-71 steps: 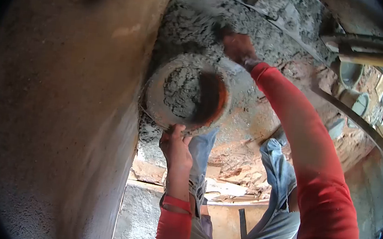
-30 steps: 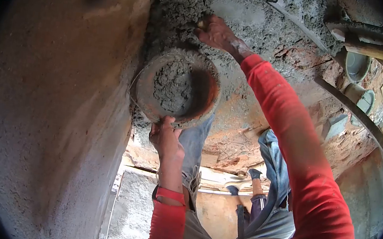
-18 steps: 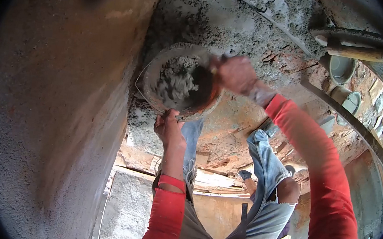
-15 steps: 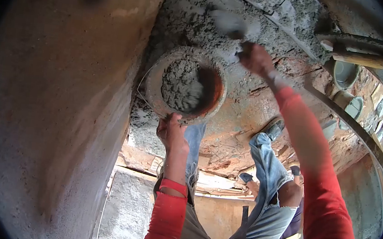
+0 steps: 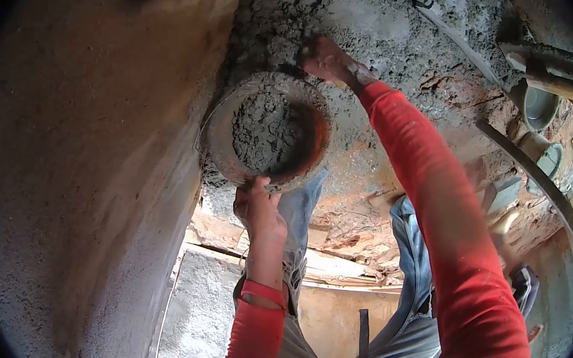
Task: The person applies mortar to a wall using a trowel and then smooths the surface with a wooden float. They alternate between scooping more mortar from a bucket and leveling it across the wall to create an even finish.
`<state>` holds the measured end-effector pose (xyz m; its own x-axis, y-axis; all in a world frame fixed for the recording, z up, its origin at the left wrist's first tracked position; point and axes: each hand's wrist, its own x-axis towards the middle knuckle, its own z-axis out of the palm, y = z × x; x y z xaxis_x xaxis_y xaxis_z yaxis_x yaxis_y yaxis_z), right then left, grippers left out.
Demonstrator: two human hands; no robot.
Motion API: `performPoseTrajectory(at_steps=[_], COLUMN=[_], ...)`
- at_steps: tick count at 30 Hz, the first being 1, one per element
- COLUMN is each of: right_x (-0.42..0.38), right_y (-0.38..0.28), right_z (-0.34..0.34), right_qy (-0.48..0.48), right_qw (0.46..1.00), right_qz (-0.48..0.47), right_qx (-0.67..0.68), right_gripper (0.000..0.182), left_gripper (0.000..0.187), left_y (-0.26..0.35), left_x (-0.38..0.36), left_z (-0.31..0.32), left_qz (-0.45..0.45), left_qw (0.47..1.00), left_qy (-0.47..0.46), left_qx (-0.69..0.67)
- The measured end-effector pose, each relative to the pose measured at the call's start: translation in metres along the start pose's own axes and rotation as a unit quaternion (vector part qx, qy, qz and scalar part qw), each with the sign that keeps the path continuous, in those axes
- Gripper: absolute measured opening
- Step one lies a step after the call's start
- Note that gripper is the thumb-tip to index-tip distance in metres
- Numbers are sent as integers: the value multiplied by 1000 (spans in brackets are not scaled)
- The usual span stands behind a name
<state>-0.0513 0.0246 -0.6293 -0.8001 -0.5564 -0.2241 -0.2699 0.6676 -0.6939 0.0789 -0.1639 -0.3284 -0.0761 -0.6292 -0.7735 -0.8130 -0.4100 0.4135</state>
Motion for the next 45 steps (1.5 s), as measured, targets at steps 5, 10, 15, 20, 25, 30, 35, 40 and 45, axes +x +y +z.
performPoseTrajectory(at_steps=[5,10,15,20,25,30,35,40,45], right_x=[-35,-84,-137,-221,-363,-470,-521,-530,-526], right_y=[-10,-113,-169,-206,-204,-233,-269,-272,-252], right_z=[-28,-140,-150,-204,-164,-101,-50,-29,-74], right_qy=[51,66,20,69,148,120,86,107,87], right_qw=[998,980,980,969,858,794,756,736,702], right_qz=[-15,147,126,235,476,571,609,589,583], right_qx=[18,120,-154,16,120,171,223,316,400], right_gripper=[38,22,28,30,39,40,42,45,50], left_gripper=[46,45,44,46,38,31,39,46,19], left_y=[-6,-1,-12,-23,-24,-41,-77,-89,-190], left_x=[4,-9,-17,-31,-72,-57,15,-138,-252], left_z=[-7,-2,7,21,80,107,133,160,303], left_qz=[0,21,36,57,93,105,72,84,366], left_qw=[1000,999,993,984,967,943,903,722,538], left_qy=[-19,-44,-110,-156,-231,-311,-317,-407,-586], left_qx=[-2,20,32,65,56,47,279,553,482])
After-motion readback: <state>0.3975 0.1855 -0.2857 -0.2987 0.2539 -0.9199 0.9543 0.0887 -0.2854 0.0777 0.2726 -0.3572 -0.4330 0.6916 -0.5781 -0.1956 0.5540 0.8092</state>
